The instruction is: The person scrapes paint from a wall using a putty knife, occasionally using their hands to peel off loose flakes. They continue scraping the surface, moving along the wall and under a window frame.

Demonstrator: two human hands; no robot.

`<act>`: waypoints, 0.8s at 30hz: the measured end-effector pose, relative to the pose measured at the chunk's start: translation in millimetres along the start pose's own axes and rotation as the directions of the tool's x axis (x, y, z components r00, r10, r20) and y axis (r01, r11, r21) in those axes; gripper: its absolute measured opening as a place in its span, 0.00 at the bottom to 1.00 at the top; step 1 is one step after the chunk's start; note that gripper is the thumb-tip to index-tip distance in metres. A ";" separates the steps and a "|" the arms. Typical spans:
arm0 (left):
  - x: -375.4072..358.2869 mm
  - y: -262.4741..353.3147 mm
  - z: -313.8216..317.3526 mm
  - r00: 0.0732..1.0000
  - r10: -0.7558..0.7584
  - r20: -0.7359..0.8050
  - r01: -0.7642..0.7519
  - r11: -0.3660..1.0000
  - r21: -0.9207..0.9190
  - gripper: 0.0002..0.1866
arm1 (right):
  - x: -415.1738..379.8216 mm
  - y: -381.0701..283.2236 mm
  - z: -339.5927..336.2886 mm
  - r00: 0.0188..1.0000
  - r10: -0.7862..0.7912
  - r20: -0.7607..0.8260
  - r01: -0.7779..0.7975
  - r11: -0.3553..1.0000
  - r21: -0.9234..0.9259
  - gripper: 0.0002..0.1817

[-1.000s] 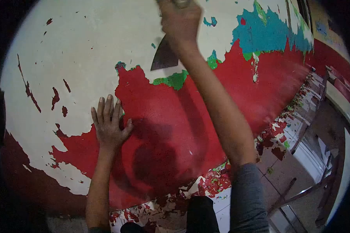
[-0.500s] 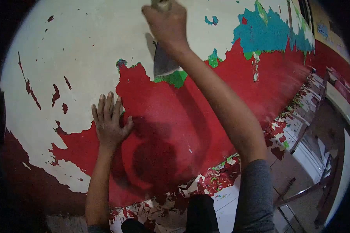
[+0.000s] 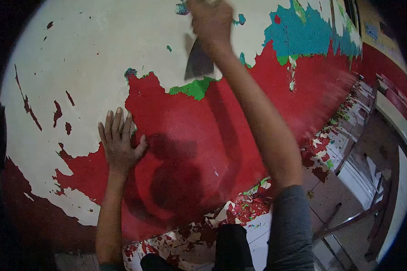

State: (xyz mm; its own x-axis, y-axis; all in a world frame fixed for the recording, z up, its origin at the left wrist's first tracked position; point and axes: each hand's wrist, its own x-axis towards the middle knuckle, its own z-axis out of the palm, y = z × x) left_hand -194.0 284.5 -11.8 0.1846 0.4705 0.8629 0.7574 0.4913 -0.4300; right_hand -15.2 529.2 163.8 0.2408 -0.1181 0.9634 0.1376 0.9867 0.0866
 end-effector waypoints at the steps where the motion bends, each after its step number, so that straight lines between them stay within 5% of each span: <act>1: -0.4 0.2 -0.7 1.000 -0.003 -0.003 0.003 1.000 -0.002 0.31 | -15.5 -4.8 3.8 0.956 0.257 0.142 -0.288 0.917 0.275 0.07; 2: -0.1 0.3 -1.2 1.000 0.000 -0.008 0.000 1.000 -0.007 0.32 | -21.1 -34.8 -0.9 0.827 0.492 0.272 -0.561 0.684 0.466 0.06; 6: 1.1 1.0 -2.4 1.000 0.018 -0.010 -0.018 0.999 -0.034 0.35 | -3.8 24.7 -1.3 0.928 0.366 0.065 -0.371 0.899 0.232 0.04; 7: 1.4 0.6 -3.1 1.000 0.021 -0.010 -0.022 0.999 -0.031 0.35 | 1.0 21.4 -3.7 0.981 -0.139 0.136 0.177 0.930 -0.324 0.08; 8: 1.5 0.6 -3.6 1.000 0.024 -0.011 -0.024 0.999 -0.030 0.35 | 6.1 16.5 -2.2 0.927 -0.374 0.015 0.328 0.793 -0.513 0.09; 9: 1.8 1.8 -3.4 1.000 0.024 -0.014 -0.025 0.999 -0.034 0.35 | 15.1 17.9 -16.7 0.980 -0.201 -0.003 0.197 0.964 -0.175 0.09; 10: 3.2 2.0 -2.2 1.000 0.028 -0.014 -0.028 0.999 -0.038 0.35 | 26.6 11.5 -33.8 1.000 -0.022 -0.021 0.025 0.982 0.185 0.09; 12: 1.3 1.5 -3.3 1.000 0.018 -0.007 -0.019 0.999 -0.041 0.35 | 26.5 14.7 -2.3 0.838 0.473 0.271 -0.360 0.854 -0.374 0.08; 13: 2.0 1.0 -3.2 1.000 0.024 -0.018 -0.025 0.999 -0.041 0.35 | -19.4 82.8 55.9 0.972 -0.234 -0.002 0.193 0.807 -0.558 0.07; 14: 1.3 0.5 -2.3 0.999 0.033 -0.029 -0.034 0.999 -0.042 0.35 | -17.9 54.6 40.4 1.000 -0.021 0.011 0.023 0.965 -0.262 0.06; 15: 1.1 0.7 -0.9 0.999 0.034 -0.041 -0.036 0.998 -0.044 0.35 | -17.4 27.3 22.2 0.981 0.171 0.094 -0.177 0.983 0.056 0.06; 16: 2.3 1.1 -0.7 0.999 0.030 -0.035 -0.031 0.998 -0.045 0.35 | -6.2 15.6 -3.4 0.913 0.398 0.085 -0.398 0.830 0.389 0.05; 17: 3.5 1.5 -1.8 0.999 0.024 -0.029 -0.025 0.999 -0.045 0.36 | 1.6 14.4 -23.5 0.792 0.589 0.160 -0.526 0.527 0.667 0.04; 18: 1.5 2.4 -3.8 1.000 0.016 -0.014 -0.017 0.999 -0.044 0.36 | -9.1 38.6 -7.3 0.737 0.652 0.180 -0.575 0.465 0.673 0.04; 19: 0.0 1.9 -3.2 1.000 0.012 -0.015 -0.013 0.999 -0.030 0.35 | -13.3 37.3 -3.9 0.922 0.387 0.008 -0.351 0.827 0.438 0.04; 20: -0.2 0.9 -0.9 1.000 0.015 -0.016 -0.016 1.000 -0.017 0.34 | -16.7 35.4 -0.9 0.998 0.037 -0.057 -0.031 0.994 0.108 0.03; 21: 1.4 0.7 -0.1 1.000 0.017 -0.019 -0.017 1.000 -0.008 0.33 | -18.1 34.5 -0.1 0.948 -0.317 0.010 0.310 0.921 -0.237 0.03; 22: 2.2 0.4 0.8 1.000 0.019 -0.021 -0.019 1.000 -0.010 0.33 | -7.1 51.4 -10.7 0.960 -0.258 0.108 0.274 0.788 -0.552 0.01; 23: 2.9 0.7 0.1 1.000 0.017 -0.020 -0.017 1.000 -0.012 0.33 | -9.8 53.5 -8.3 0.997 -0.010 0.082 0.031 0.966 -0.258 0.02; 24: 1.0 1.7 -2.2 1.000 0.010 -0.015 -0.010 1.000 -0.011 0.33 | -12.4 54.7 -6.4 0.970 0.237 0.050 -0.240 0.969 0.063 0.03</act>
State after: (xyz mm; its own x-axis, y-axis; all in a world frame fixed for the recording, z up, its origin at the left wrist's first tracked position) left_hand -191.1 284.2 -11.2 0.2015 0.4645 0.8623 0.7626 0.4781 -0.4358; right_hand -4.5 583.9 155.0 0.2184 0.1252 0.9678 0.0146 0.9912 -0.1315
